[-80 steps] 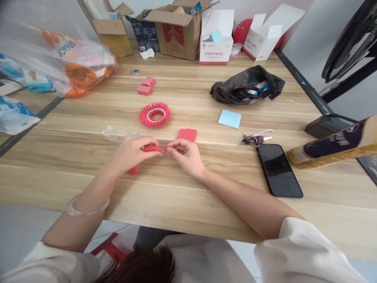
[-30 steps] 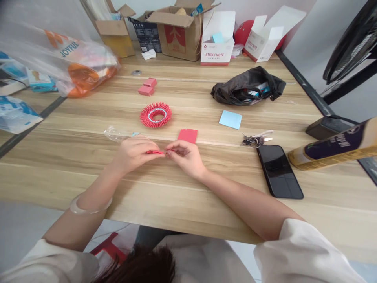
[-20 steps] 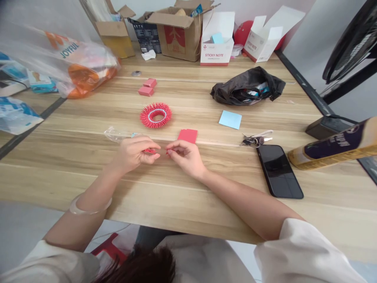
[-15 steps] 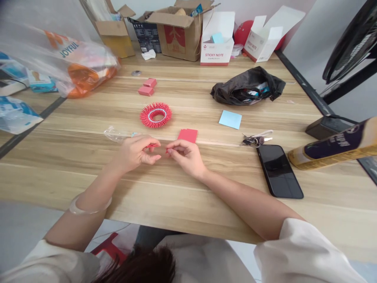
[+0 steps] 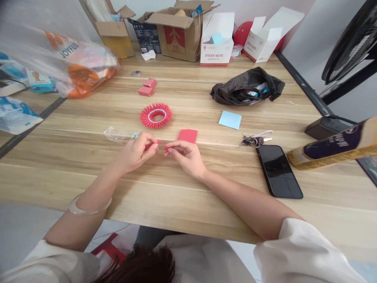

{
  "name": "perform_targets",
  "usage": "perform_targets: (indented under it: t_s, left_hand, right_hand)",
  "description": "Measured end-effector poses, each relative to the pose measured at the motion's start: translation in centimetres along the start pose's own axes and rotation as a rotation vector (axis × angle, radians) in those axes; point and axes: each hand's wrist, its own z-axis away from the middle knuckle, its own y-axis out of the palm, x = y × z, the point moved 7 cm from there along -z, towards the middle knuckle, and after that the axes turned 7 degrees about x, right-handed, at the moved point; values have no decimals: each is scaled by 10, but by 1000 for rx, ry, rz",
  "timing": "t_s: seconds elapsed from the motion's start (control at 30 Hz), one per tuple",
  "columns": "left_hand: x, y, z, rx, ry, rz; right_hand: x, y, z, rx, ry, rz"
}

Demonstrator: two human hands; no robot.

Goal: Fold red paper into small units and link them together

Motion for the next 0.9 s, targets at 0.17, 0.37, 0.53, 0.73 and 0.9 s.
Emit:
perform_targets:
  t_s: [0.17, 0.37, 0.53, 0.73, 0.9]
  left_hand:
    - [10, -7, 0, -185, -159, 548]
    - [31, 14, 2, -111, -556, 992]
    - [33, 28, 5, -18, -720, 1149]
    - [30, 34, 5, 47, -744, 1243]
    - [28, 41, 8, 63, -801, 1261]
  right_hand:
    - [-3, 1, 0, 21, 26, 4]
    - [-4, 2, 1, 29, 48, 26]
    - [-3, 2, 1, 34, 42, 41]
    - [-5, 2, 0, 43, 51, 49]
    - [-4, 4, 0, 59, 48, 43]
